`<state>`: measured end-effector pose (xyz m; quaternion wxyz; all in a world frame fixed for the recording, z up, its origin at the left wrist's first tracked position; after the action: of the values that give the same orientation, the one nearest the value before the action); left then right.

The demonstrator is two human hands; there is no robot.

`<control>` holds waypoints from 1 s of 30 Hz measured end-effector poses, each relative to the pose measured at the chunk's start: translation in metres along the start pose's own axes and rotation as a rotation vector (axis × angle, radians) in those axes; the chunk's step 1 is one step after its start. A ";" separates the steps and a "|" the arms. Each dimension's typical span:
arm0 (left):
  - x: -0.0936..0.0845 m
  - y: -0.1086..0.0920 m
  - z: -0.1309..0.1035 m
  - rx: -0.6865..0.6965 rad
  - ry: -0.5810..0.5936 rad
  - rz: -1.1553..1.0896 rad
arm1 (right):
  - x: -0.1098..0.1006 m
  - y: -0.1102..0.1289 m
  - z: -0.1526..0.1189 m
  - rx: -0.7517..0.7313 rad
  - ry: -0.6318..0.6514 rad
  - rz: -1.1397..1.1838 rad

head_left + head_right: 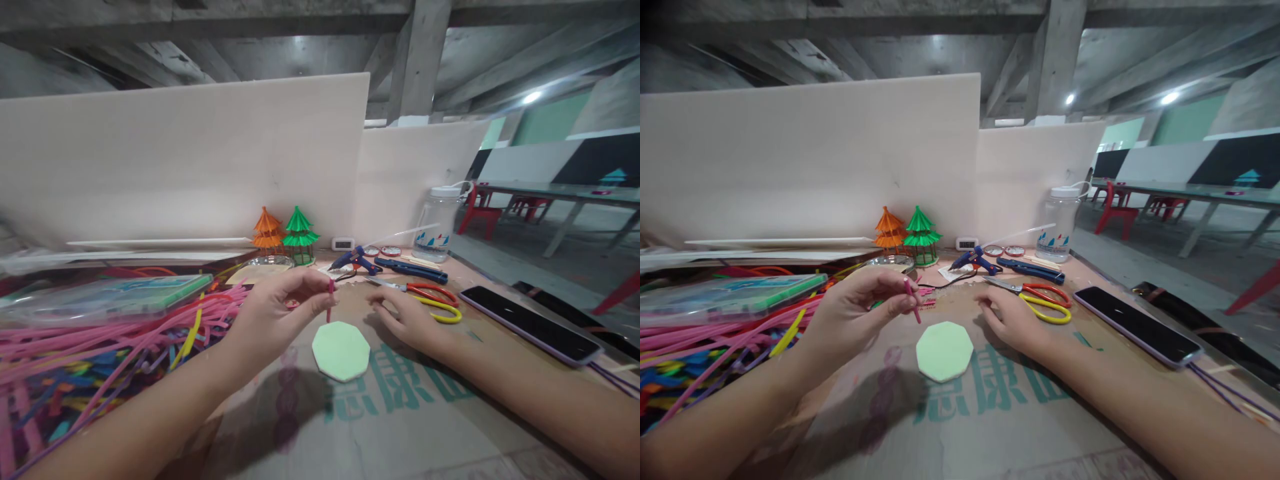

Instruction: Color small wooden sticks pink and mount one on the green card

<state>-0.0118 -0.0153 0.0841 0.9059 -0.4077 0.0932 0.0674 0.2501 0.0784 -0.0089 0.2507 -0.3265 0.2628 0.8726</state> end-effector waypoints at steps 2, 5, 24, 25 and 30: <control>0.001 -0.001 0.000 -0.022 -0.003 -0.022 | -0.002 0.000 0.000 0.017 -0.042 -0.001; 0.001 -0.005 0.002 -0.090 -0.002 -0.093 | -0.003 0.002 0.000 0.033 -0.012 -0.016; -0.008 -0.008 0.023 -0.447 -0.165 -0.486 | -0.007 -0.002 0.006 0.071 0.026 -0.063; -0.008 -0.008 0.023 -0.447 -0.168 -0.482 | -0.010 -0.005 0.009 0.099 0.005 -0.069; -0.010 -0.004 0.026 -0.432 -0.182 -0.464 | -0.024 -0.039 0.032 0.304 -0.056 -0.036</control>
<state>-0.0183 0.0010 0.1058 0.7944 -0.5929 -0.0999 -0.0862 0.2759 0.1205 0.0170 0.3198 -0.2651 0.3790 0.8269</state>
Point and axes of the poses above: each hand's wrist, its own z-axis towards the middle knuckle, its own x-axis out of the palm, y = z × x, the point moved 1 cm from there along z, towards the middle knuckle, and after that the axes turned 6 degrees about -y, right-handed, at the moved point
